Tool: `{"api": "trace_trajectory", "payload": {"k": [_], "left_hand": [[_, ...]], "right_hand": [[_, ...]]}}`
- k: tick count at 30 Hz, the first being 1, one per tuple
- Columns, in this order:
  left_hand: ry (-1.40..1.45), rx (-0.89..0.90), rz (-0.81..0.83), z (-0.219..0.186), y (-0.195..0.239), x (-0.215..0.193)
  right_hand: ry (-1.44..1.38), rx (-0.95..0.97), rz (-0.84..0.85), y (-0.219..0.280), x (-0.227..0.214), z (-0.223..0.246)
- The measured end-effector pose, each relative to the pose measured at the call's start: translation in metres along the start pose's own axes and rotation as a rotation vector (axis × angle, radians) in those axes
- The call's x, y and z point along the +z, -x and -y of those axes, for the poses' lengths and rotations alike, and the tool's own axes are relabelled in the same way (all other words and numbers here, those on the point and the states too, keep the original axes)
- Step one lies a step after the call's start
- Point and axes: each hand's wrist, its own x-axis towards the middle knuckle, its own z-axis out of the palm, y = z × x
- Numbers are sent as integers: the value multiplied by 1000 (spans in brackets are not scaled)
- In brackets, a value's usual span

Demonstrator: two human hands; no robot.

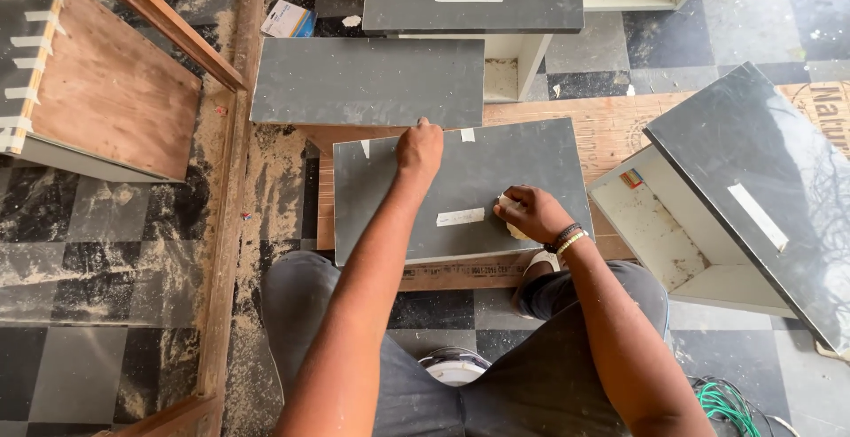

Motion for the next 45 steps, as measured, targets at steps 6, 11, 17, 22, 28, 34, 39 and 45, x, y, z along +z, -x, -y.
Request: {"api": "trace_trajectory", "payload": {"k": [6, 11, 17, 22, 28, 34, 39, 45], "left_hand": [[33, -108, -34, -6, 2, -1], [33, -112, -31, -3, -5, 5], [-77, -74, -121, -2, -4, 13], [-153, -108, -155, -2, 1, 19], [-107, -43, -255, 9, 26, 16], [578, -56, -228, 17, 42, -27], [292, -87, -154, 12, 24, 2], [20, 19, -302, 13, 22, 34]], "right_hand": [[-5, 27, -10, -3, -4, 5], [-28, -51, -32, -10, -4, 1], [10, -93, -103, -13, -4, -2], [2, -103, -113, -12, -3, -5], [-13, -35, -2, -5, -6, -1], [13, -44, 46, -3, -2, -3], [-2, -4, 26, 1, -3, 0], [-47, -31, 36, -2, -4, 1]]}}
